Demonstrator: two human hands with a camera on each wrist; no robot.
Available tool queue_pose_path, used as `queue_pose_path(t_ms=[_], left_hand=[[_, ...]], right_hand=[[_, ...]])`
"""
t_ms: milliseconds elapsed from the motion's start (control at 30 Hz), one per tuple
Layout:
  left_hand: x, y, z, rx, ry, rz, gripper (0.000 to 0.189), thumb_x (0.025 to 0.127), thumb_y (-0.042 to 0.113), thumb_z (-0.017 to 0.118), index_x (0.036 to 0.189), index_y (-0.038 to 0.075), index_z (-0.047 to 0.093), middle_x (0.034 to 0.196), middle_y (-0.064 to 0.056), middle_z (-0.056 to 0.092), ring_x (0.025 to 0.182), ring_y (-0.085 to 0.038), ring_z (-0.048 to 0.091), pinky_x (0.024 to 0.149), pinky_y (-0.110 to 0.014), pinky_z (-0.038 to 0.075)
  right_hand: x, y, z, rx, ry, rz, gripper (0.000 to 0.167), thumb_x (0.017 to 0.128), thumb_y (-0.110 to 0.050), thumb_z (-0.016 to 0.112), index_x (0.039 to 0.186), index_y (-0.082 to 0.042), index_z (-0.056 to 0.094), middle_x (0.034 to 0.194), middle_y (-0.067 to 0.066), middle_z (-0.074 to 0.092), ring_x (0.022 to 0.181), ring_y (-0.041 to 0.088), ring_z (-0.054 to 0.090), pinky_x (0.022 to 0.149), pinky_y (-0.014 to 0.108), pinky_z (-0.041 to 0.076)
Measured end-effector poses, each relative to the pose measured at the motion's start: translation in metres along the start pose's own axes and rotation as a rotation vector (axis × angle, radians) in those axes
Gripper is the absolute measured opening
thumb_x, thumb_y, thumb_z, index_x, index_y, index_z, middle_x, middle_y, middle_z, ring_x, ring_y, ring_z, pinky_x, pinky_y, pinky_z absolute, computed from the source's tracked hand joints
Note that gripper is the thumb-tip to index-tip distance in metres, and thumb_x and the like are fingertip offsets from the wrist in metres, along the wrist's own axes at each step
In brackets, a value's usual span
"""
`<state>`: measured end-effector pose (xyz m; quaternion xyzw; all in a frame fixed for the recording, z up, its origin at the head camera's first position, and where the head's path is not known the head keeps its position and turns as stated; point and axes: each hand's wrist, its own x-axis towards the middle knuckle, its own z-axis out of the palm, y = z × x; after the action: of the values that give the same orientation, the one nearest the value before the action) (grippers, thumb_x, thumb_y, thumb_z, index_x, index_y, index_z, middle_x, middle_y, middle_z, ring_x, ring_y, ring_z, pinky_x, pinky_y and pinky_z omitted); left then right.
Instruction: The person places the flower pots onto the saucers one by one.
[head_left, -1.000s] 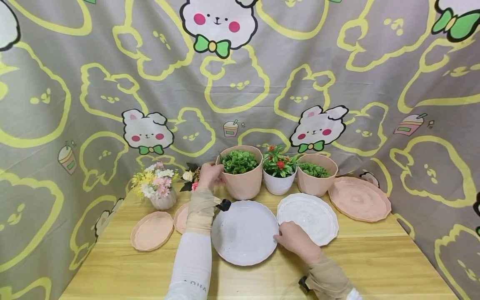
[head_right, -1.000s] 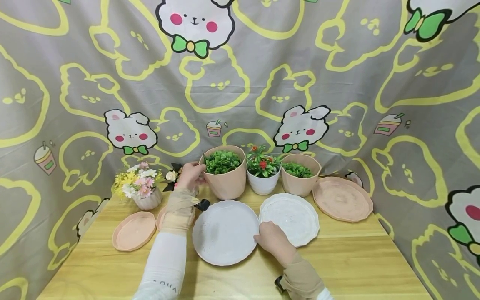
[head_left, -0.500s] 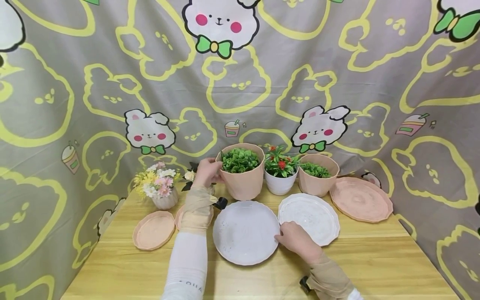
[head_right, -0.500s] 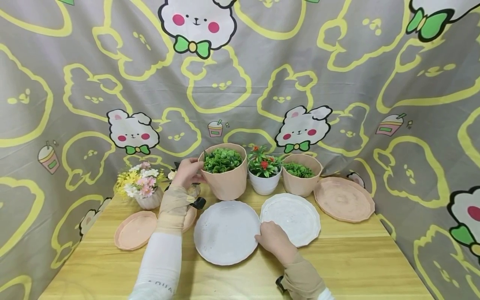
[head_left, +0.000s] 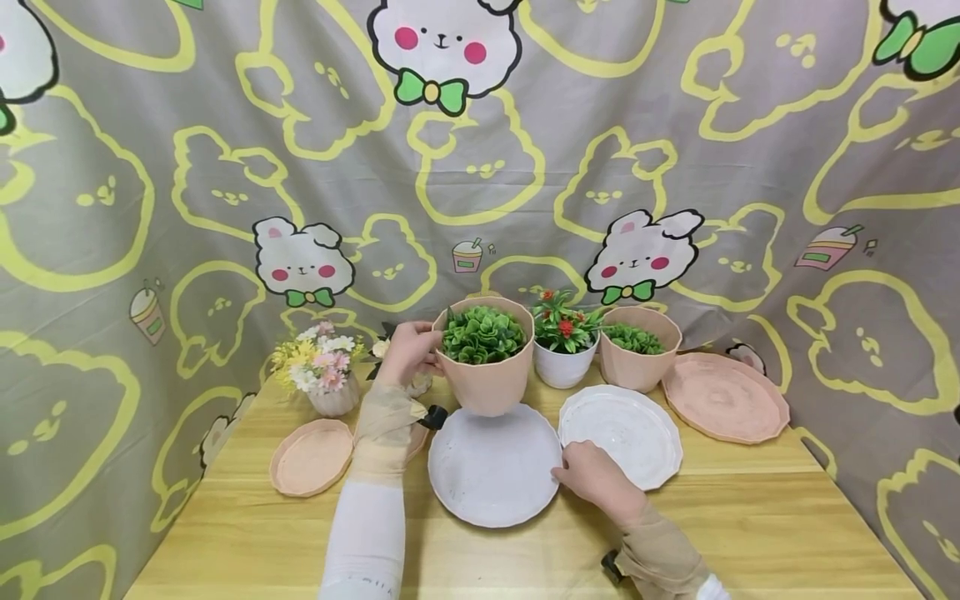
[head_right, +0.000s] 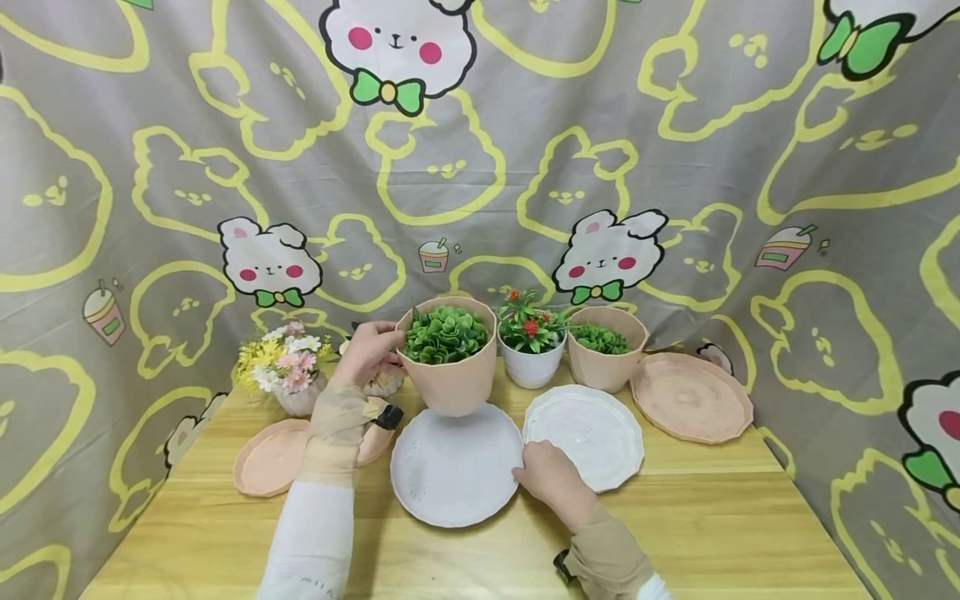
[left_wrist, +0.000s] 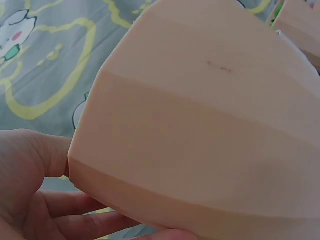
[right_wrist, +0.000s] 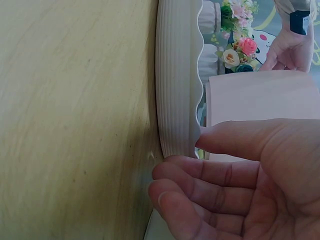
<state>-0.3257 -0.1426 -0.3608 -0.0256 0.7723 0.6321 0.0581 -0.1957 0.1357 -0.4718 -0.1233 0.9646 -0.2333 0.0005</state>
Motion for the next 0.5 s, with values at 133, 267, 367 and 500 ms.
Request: queue_pose_path(t_ms=[133,267,367,500], left_hand=[[-0.009,0.0,-0.003,0.014,-0.031,-0.004,0.043,0.093,0.009,0.049,0.134,-0.001,0.051,0.081,-0.006,0.054,0.057,-0.016,0.061,0.077,-0.053,0.059],[-0.02,0.002,-0.004,0.009,-0.069,-0.016,0.047,0.091,0.006,0.049,0.137,-0.001,0.048,0.091,-0.01,0.053,0.053,-0.015,0.049,0.073,-0.049,0.061],[-0.023,-0.002,-0.004,0.019,-0.077,-0.019,0.05,0.09,0.006,0.049,0.14,0.001,0.046,0.108,-0.014,0.053,0.057,-0.015,0.051,0.07,-0.046,0.061],[-0.026,-0.008,-0.003,0.024,-0.071,-0.01,0.047,0.088,0.007,0.05,0.135,0.003,0.051,0.107,-0.013,0.054,0.056,-0.013,0.051,0.064,-0.044,0.061]], right_hand=[[0.0,0.001,0.0,-0.002,0.005,-0.004,0.038,0.079,-0.012,0.072,0.051,-0.013,0.046,0.05,-0.005,0.04,0.048,0.011,0.036,0.046,0.024,0.029],[-0.001,0.001,-0.001,-0.009,0.006,0.0,0.036,0.079,-0.012,0.072,0.052,-0.012,0.048,0.05,-0.004,0.043,0.048,0.012,0.039,0.046,0.025,0.031],[-0.001,0.001,-0.001,-0.015,0.007,0.003,0.035,0.079,-0.012,0.072,0.052,-0.012,0.049,0.05,-0.004,0.043,0.048,0.012,0.039,0.045,0.025,0.031],[0.0,0.001,0.0,-0.015,0.008,0.001,0.036,0.078,-0.012,0.072,0.051,-0.012,0.048,0.05,-0.005,0.041,0.048,0.012,0.038,0.046,0.025,0.03]])
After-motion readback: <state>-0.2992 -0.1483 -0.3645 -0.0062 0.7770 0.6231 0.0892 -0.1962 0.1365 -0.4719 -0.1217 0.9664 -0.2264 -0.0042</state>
